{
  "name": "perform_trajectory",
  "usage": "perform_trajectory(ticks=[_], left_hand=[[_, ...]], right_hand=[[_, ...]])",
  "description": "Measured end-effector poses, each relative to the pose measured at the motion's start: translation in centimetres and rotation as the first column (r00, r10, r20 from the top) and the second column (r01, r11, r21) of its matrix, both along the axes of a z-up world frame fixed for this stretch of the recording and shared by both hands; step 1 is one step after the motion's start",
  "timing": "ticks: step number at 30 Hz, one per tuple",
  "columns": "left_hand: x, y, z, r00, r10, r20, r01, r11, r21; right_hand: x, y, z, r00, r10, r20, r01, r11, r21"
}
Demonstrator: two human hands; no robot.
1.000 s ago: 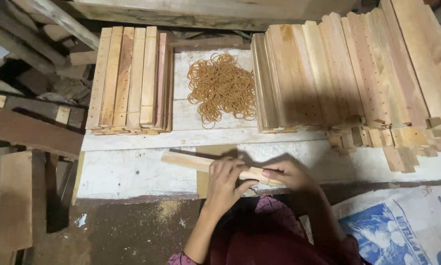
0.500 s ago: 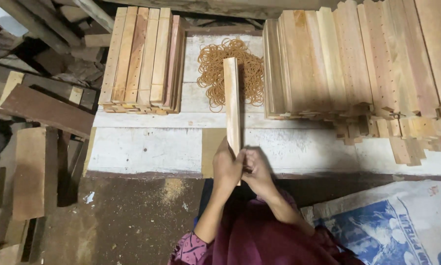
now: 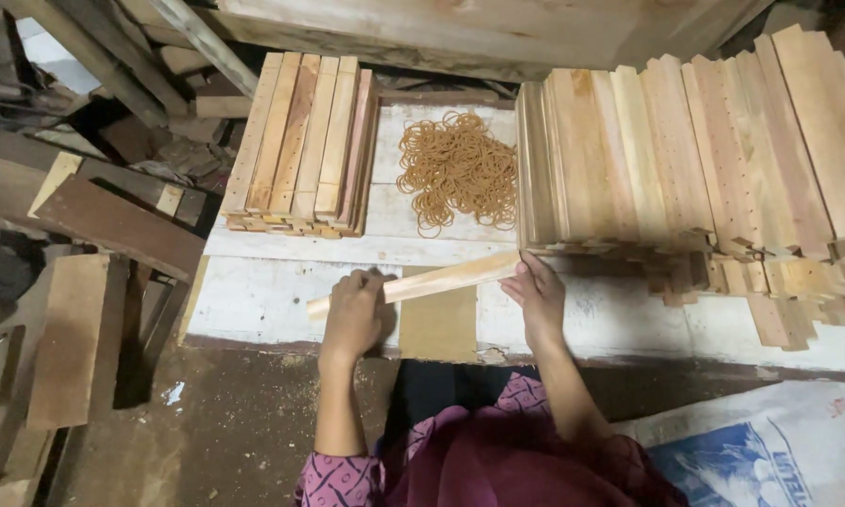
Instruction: The person repeatedly picks up a wooden slat, places it on the table, and secures it with a rubber band. The person then stacks the secured slat with others. The process is repeated for multiple slats.
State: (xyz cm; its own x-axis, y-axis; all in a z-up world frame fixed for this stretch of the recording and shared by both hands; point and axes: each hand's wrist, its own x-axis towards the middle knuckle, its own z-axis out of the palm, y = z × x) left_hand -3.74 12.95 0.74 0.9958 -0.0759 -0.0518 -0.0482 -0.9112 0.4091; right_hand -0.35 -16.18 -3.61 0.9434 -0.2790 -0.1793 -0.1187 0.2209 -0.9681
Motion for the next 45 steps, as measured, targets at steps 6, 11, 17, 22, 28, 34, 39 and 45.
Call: perform_trajectory(ticks=[6,11,17,22,28,34,39,45], left_hand=[[1.3,-1.9,0.2,0.999,-0.026,-0.040,0.027,1.000,0.015],[3.2,-7.5,-1.7,0.973,-0.157,0.168,0.178,0.977,-0.119],[4.5,-12.2,-3.8,0.943,-0.242,0.231,0.276,0.953,-0.128],[4.4,-12.4,-3.1,0.940,-0.264,0.215,0.291,0.951,-0.103],[4.3,-12.6,-2.8,0.934,-0.271,0.234,0.296,0.952,-0.079],[3.7,-13.4,-2.4,0.942,-0.221,0.253,0.234,0.972,-0.020],[3.6,-13.0,-2.8,0.945,-0.212,0.249,0.240,0.967,-0.087],[3.8,-12.9,-3.4,0.946,-0.207,0.248,0.232,0.970,-0.077]], right_hand=[[1.5,-3.0,-5.4,1.000,-0.011,0.026,0.022,0.900,-0.435],[0.8,-3.4,-2.5,0.999,0.053,-0.009,-0.044,0.714,-0.699],[1.2,-5.0,-3.4,0.988,0.136,0.067,-0.047,0.691,-0.721],[0.7,-5.4,-0.7,0.936,0.347,0.060,-0.254,0.783,-0.568],[1.3,-5.5,-1.6,0.899,0.432,0.062,-0.325,0.757,-0.566],[1.6,-5.3,-1.3,0.917,0.398,0.002,-0.319,0.738,-0.595],[1.3,-4.6,1.8,0.892,0.427,-0.145,-0.387,0.559,-0.733],[5.6,0.6,2.4,0.899,0.423,0.117,-0.126,0.504,-0.854]])
